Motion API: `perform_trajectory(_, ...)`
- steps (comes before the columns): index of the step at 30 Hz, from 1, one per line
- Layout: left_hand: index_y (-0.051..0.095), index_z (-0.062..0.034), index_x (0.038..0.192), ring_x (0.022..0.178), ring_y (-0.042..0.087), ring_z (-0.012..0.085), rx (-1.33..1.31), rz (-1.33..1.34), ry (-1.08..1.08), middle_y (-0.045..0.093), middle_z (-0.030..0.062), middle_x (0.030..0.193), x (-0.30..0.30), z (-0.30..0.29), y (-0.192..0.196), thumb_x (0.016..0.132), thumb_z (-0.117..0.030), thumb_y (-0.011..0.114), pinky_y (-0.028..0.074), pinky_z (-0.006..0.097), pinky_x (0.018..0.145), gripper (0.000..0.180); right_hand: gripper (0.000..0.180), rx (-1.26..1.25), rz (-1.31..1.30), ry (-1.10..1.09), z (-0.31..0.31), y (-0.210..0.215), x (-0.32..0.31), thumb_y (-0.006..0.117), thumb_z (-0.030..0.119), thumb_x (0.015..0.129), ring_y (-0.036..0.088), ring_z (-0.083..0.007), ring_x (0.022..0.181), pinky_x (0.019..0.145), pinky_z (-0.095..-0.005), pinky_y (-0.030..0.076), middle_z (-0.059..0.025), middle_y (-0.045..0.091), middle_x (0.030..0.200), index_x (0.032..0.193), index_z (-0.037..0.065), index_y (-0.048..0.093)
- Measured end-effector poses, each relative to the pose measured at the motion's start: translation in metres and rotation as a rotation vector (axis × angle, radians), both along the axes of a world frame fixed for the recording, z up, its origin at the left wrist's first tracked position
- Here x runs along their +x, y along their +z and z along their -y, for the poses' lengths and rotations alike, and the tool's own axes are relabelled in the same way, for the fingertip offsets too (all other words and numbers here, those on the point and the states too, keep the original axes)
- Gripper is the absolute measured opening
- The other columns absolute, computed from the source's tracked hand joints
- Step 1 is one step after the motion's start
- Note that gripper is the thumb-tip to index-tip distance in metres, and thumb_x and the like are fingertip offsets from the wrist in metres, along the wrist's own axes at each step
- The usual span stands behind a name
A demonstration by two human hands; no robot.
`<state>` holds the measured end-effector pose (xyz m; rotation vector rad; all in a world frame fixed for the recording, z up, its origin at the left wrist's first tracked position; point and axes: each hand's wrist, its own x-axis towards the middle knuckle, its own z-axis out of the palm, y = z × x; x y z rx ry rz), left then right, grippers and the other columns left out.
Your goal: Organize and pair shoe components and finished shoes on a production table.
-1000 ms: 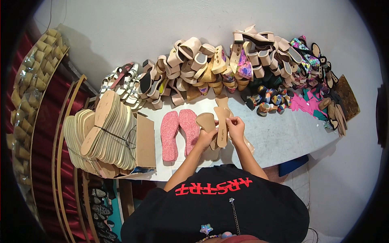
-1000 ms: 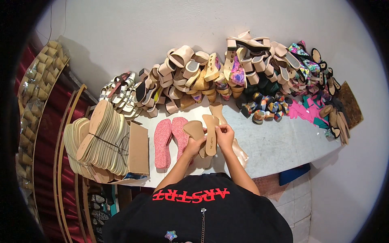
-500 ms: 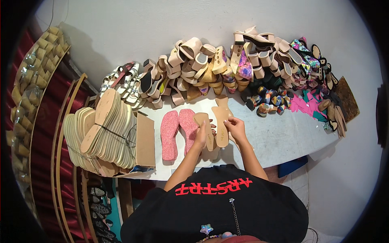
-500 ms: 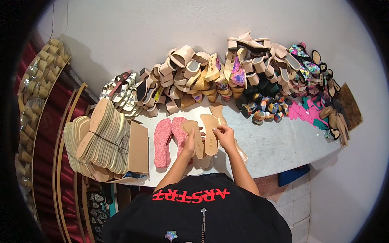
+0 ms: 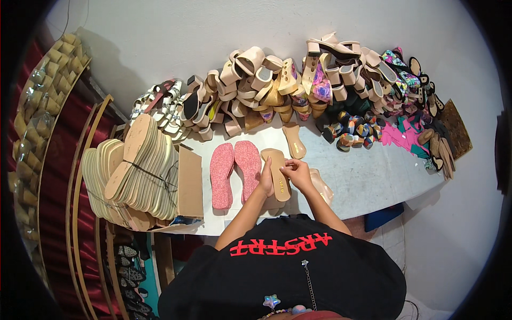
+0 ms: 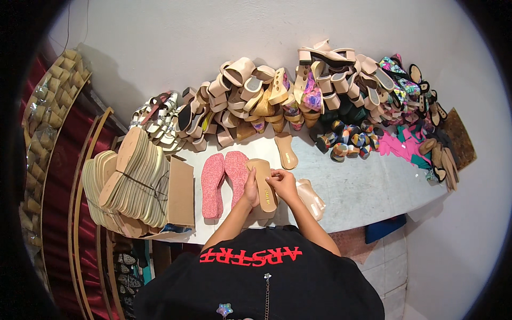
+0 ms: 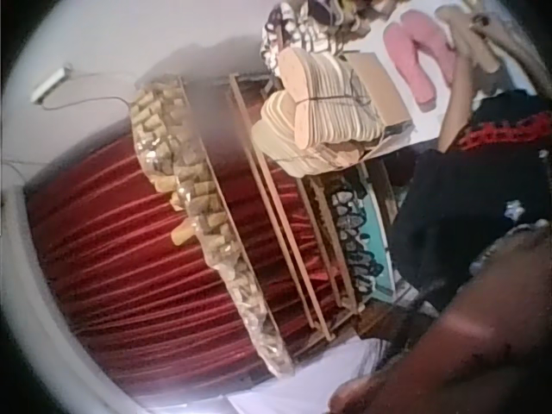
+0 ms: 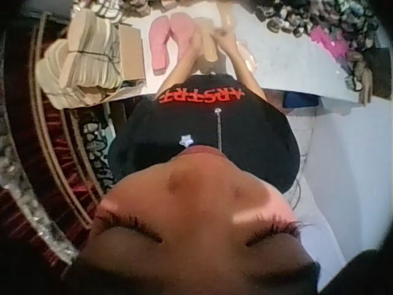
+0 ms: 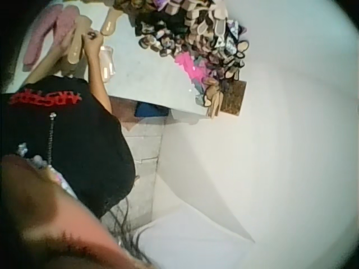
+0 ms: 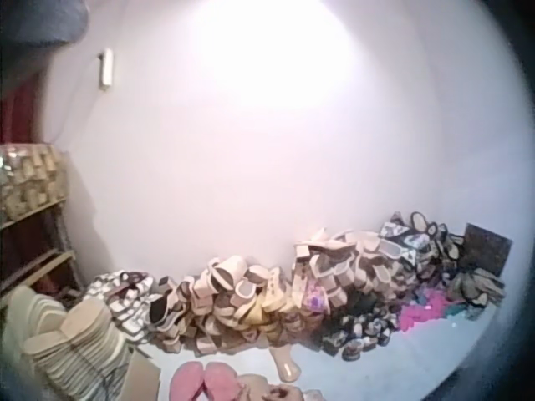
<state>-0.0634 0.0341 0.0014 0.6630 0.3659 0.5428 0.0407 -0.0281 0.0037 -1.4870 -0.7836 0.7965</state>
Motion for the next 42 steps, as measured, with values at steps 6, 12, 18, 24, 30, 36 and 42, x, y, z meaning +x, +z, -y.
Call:
perform_trajectory(6,0.044,-0.0019,0.112,0.087,0.055,0.019,0.016,-0.018,-0.086,0.056,0.0121,0.102,0.002,0.001,0.0,0.088,-0.043,0.032,0.044,0.028,0.072,0.049,0.018,0.018,0.027,-0.032,-0.002,-0.004,-0.005,0.064,0.005,0.071,0.056,-0.0082,0.06,0.053,-0.0209,0.045,-0.0058,0.061,0.068,0.085,-0.004,0.058)
perform_trajectory(12,0.044,0.0007,0.112,0.093,0.055,0.0221,0.108,-0.257,-0.009,0.054,0.0155,0.105,0.004,0.002,-0.011,0.09,-0.028,0.033,0.045,0.032,0.078,0.038,0.023,-0.079,0.341,-0.11,0.004,0.013,-0.012,0.063,0.012,0.072,0.058,-0.0165,0.062,0.054,-0.0267,0.046,-0.012,0.06,0.076,0.086,-0.005,0.058)
perform_trajectory(18,0.049,-0.0001,0.102,0.05,0.048,0.0155,0.284,-0.623,-0.239,0.049,0.0076,0.069,0.0,-0.001,-0.018,0.088,-0.02,0.035,0.045,0.03,0.048,0.028,0.041,0.161,0.73,-0.156,0.008,0.02,0.005,0.051,0.016,0.078,0.042,-0.0335,0.103,0.089,-0.0374,0.032,-0.0211,0.044,0.107,0.113,-0.003,0.039)
perform_trajectory(24,0.049,-0.0004,0.093,0.053,0.053,0.0182,0.467,-0.619,-0.289,0.053,0.009,0.066,0.005,0.013,-0.024,0.085,-0.015,0.037,0.042,0.03,0.047,0.021,0.05,0.129,0.603,0.259,0.01,-0.005,0.001,0.048,0.029,0.081,0.038,-0.0342,0.111,0.094,-0.0383,0.029,-0.0208,0.039,0.119,0.119,-0.002,0.036)
perform_trajectory(30,0.052,-0.0032,0.096,0.054,0.052,0.0141,0.158,-0.62,-0.103,0.047,0.0028,0.065,-0.005,-0.002,-0.024,0.082,-0.022,0.046,0.046,0.028,0.051,0.024,0.046,0.056,0.501,-0.132,0.033,-0.037,0.047,0.055,0.022,0.077,0.043,-0.0319,0.102,0.086,-0.0393,0.037,-0.02,0.043,0.112,0.113,-0.002,0.04)
perform_trajectory(36,0.049,-0.0034,0.098,0.059,0.052,0.0149,0.004,-0.651,-0.103,0.049,0.0049,0.071,-0.003,-0.001,-0.043,0.082,-0.021,0.047,0.045,0.027,0.049,0.024,0.058,-0.769,0.844,-0.09,0.086,-0.034,0.046,0.077,0.022,0.051,0.048,-0.034,0.09,0.074,-0.0404,0.044,-0.0182,0.048,0.093,0.095,0.0,0.047)
perform_trajectory(42,0.048,-0.0011,0.095,0.064,0.055,0.0147,-0.049,-0.629,-0.163,0.055,0.0075,0.079,0.025,0.026,-0.042,0.082,-0.021,0.049,0.045,0.025,0.05,0.023,0.056,-0.557,0.777,-0.188,0.092,-0.067,0.058,0.074,0.018,0.052,0.05,-0.034,0.085,0.073,-0.0395,0.044,-0.0195,0.052,0.088,0.097,-0.002,0.046)
